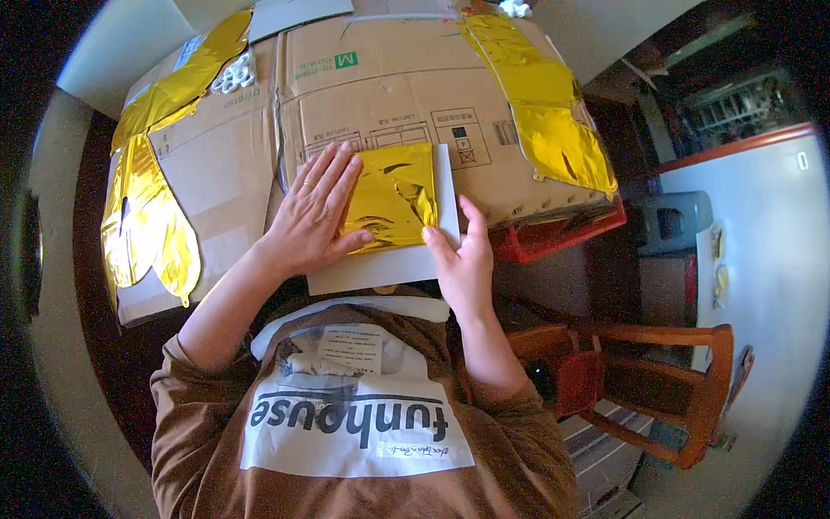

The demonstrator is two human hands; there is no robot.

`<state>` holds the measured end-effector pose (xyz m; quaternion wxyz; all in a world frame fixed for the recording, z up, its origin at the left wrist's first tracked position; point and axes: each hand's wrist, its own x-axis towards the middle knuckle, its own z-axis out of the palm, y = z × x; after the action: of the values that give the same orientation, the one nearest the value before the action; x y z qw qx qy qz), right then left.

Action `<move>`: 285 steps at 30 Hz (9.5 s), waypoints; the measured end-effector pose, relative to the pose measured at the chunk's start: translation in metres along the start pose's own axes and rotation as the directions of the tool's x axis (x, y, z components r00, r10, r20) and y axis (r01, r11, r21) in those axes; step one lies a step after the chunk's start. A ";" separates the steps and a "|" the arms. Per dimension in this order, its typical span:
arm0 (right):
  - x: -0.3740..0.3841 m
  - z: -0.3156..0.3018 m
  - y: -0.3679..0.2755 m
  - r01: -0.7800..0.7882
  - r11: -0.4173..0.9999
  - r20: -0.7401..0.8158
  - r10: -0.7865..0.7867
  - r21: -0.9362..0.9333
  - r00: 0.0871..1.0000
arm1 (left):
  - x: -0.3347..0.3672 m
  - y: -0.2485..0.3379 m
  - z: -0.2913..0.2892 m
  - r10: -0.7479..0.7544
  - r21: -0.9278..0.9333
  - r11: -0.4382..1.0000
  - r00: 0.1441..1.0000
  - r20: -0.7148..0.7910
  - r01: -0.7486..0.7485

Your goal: Folding and flattening gold-colored foil balloons on a cardboard surface.

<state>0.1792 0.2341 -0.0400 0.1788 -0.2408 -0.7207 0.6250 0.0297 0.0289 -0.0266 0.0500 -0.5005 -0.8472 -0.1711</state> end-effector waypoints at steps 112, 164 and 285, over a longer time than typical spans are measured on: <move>0.147 -0.037 -0.056 0.290 0.660 0.576 0.265 -0.693 0.773 | -0.005 0.006 0.007 -0.093 0.050 0.995 0.996 0.018 0.092; 0.062 0.015 -0.049 0.913 -0.076 0.809 -0.497 -0.400 0.313 | 0.094 -0.060 -0.037 -0.260 -0.308 0.895 0.938 0.229 0.323; 0.106 0.016 -0.050 0.677 0.635 0.527 -0.456 -0.372 0.717 | 0.062 -0.101 -0.048 -0.489 -0.550 0.654 0.845 0.216 0.520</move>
<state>0.0774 0.2766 0.0024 0.1493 0.0906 -0.9247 0.3382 -0.0926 0.0190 0.0099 -0.1778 -0.2395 -0.8572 -0.4199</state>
